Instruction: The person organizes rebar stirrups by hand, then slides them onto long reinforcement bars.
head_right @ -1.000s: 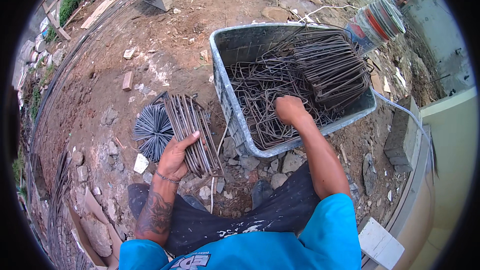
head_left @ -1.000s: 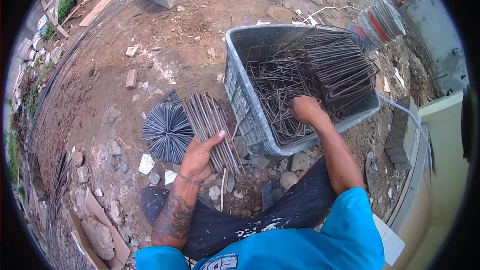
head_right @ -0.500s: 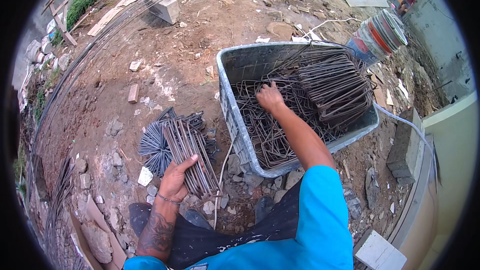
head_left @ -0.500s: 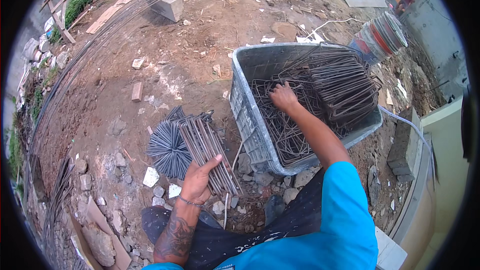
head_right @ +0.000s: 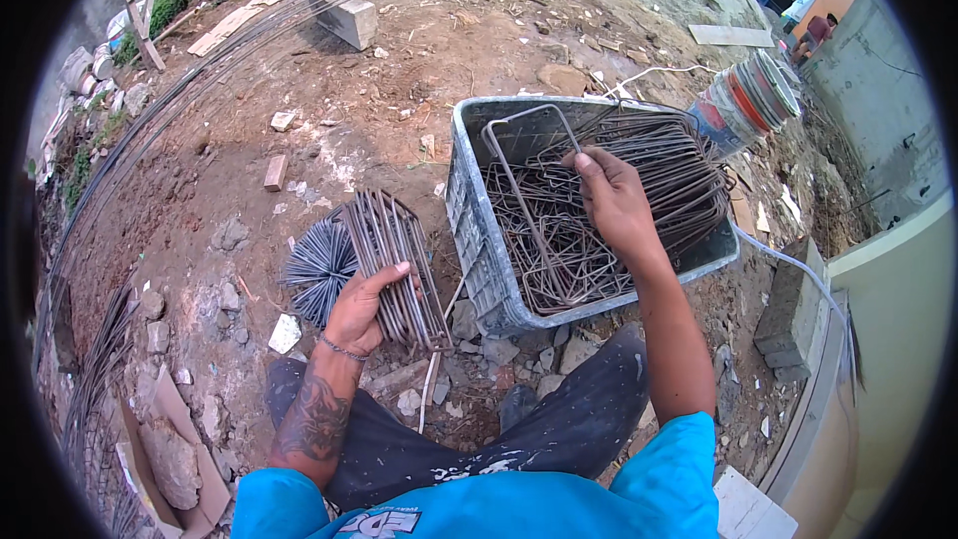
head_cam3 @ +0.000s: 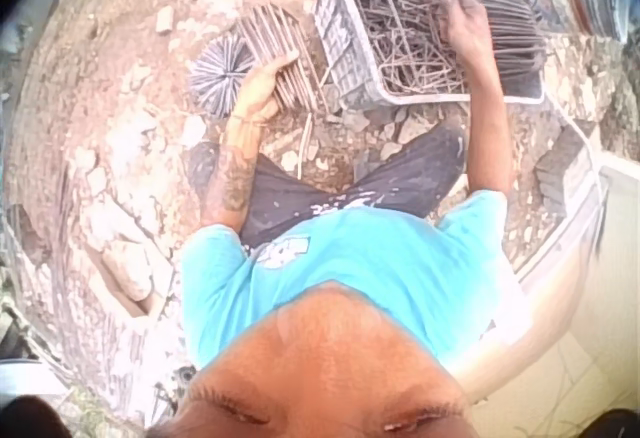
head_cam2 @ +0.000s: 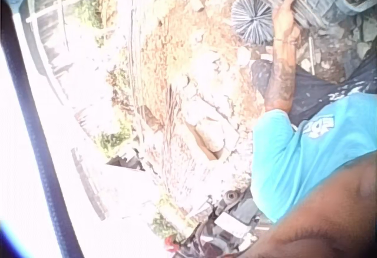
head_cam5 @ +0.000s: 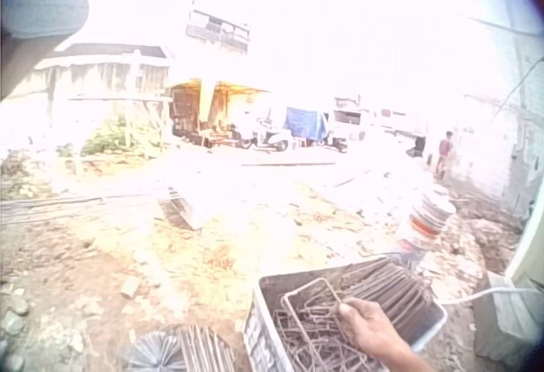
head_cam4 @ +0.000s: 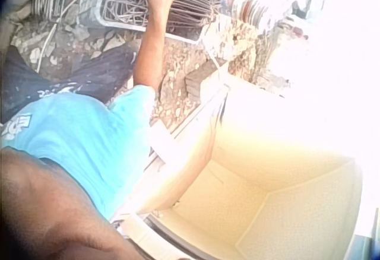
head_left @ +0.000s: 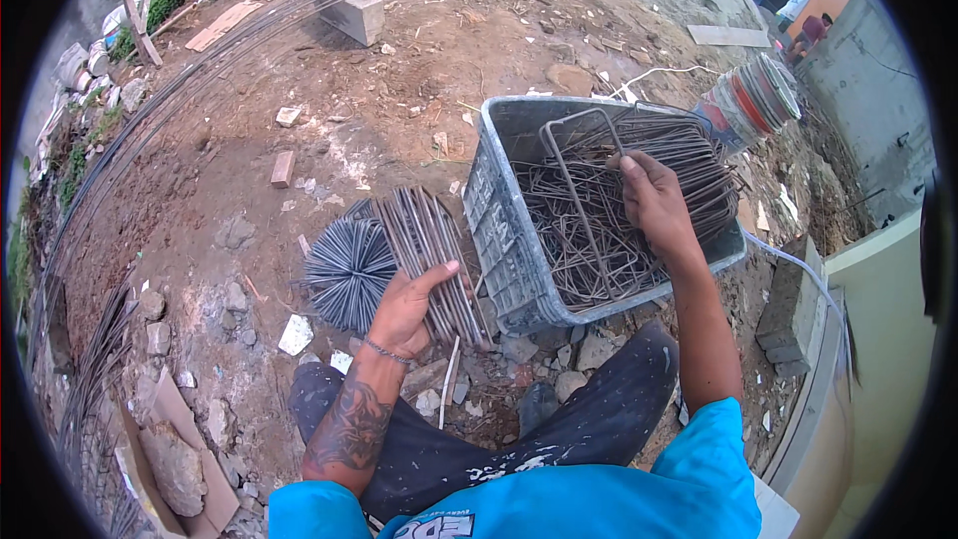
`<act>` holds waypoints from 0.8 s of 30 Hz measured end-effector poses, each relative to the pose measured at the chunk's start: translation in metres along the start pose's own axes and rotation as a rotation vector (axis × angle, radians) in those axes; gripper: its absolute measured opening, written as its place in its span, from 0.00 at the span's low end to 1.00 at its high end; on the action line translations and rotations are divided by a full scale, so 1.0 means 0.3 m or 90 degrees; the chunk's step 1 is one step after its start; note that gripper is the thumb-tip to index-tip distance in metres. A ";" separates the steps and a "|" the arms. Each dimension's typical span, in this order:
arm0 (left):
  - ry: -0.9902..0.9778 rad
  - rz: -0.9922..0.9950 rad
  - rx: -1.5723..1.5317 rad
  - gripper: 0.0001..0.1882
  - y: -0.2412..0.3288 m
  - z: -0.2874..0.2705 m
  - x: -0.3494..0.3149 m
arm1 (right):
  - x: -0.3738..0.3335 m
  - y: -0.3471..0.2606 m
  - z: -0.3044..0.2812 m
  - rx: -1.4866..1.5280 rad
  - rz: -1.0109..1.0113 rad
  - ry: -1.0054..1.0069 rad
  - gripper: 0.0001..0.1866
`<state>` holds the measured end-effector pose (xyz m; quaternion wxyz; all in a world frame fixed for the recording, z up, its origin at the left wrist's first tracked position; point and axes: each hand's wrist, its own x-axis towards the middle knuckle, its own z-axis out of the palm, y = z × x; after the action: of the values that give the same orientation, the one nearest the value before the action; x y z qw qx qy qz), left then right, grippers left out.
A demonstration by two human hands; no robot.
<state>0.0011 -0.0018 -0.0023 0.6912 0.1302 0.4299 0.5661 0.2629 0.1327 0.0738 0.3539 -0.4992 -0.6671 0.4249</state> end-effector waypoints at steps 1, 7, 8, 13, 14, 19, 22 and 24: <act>-0.019 0.001 0.000 0.10 0.006 0.008 -0.007 | -0.024 -0.011 0.025 0.160 0.053 0.002 0.13; -0.066 0.021 0.020 0.10 0.012 0.053 -0.065 | -0.129 0.098 0.341 0.480 0.257 -0.055 0.12; -0.071 0.033 0.032 0.11 0.010 0.062 -0.076 | -0.136 0.129 0.376 0.481 0.273 -0.085 0.12; -0.095 0.029 0.021 0.15 -0.017 0.060 -0.094 | -0.208 0.127 0.516 0.444 0.340 -0.100 0.14; -0.114 0.030 0.052 0.17 -0.030 0.043 -0.080 | -0.206 0.148 0.523 0.448 0.341 -0.095 0.14; -0.104 0.002 0.027 0.18 -0.045 0.056 -0.063 | -0.200 0.233 0.547 0.356 0.299 -0.080 0.14; -0.077 -0.005 0.072 0.17 -0.062 0.056 -0.051 | -0.212 0.246 0.548 0.344 0.275 -0.070 0.15; -0.062 -0.009 0.079 0.16 -0.074 0.059 -0.045 | -0.219 0.262 0.565 0.380 0.263 -0.046 0.16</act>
<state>0.0293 -0.0158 -0.0006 0.7059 0.1973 0.4312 0.5262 0.1561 0.0441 -0.0675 0.3674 -0.4825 -0.4108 0.6808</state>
